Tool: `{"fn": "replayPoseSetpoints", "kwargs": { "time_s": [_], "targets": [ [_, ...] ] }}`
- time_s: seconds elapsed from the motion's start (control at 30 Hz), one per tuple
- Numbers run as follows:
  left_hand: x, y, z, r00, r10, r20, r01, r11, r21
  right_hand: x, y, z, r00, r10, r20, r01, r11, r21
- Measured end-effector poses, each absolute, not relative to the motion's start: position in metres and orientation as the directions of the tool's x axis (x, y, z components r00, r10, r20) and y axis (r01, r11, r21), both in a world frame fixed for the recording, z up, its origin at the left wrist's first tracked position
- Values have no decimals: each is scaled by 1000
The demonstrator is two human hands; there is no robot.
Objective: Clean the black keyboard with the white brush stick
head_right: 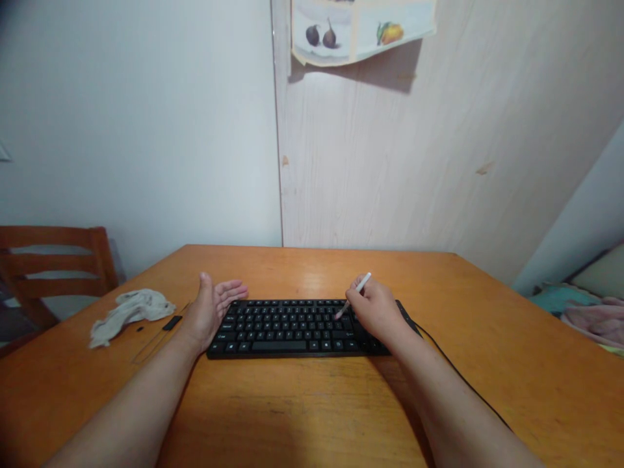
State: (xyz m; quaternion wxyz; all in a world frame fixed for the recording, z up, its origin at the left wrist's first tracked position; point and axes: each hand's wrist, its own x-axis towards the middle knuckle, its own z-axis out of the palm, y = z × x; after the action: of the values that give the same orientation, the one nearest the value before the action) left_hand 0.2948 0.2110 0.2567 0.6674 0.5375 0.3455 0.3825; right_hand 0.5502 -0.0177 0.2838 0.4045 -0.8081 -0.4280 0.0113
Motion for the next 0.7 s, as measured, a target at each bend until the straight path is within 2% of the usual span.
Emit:
{"fn": "replayPoseSetpoints", "kwargs": {
  "time_s": [0.2, 0.27, 0.43, 0.6, 0.7],
  "targets": [
    [296, 213, 256, 465, 884, -49, -139, 128, 982, 558, -24, 289, 668, 649, 364, 728, -471, -498],
    [296, 214, 255, 467, 883, -49, -138, 127, 982, 557, -25, 291, 678, 634, 370, 718, -464, -519],
    [296, 217, 253, 474, 879, -48, -138, 128, 982, 555, -21, 285, 661, 671, 335, 671, -329, -665],
    [295, 216, 253, 470, 881, -45, -135, 122, 983, 559, -22, 285, 674, 634, 378, 710, -418, -566],
    [295, 214, 254, 470, 882, -44, -135, 121, 983, 555, -23, 289, 681, 633, 368, 682, -365, -634]
  ]
}}
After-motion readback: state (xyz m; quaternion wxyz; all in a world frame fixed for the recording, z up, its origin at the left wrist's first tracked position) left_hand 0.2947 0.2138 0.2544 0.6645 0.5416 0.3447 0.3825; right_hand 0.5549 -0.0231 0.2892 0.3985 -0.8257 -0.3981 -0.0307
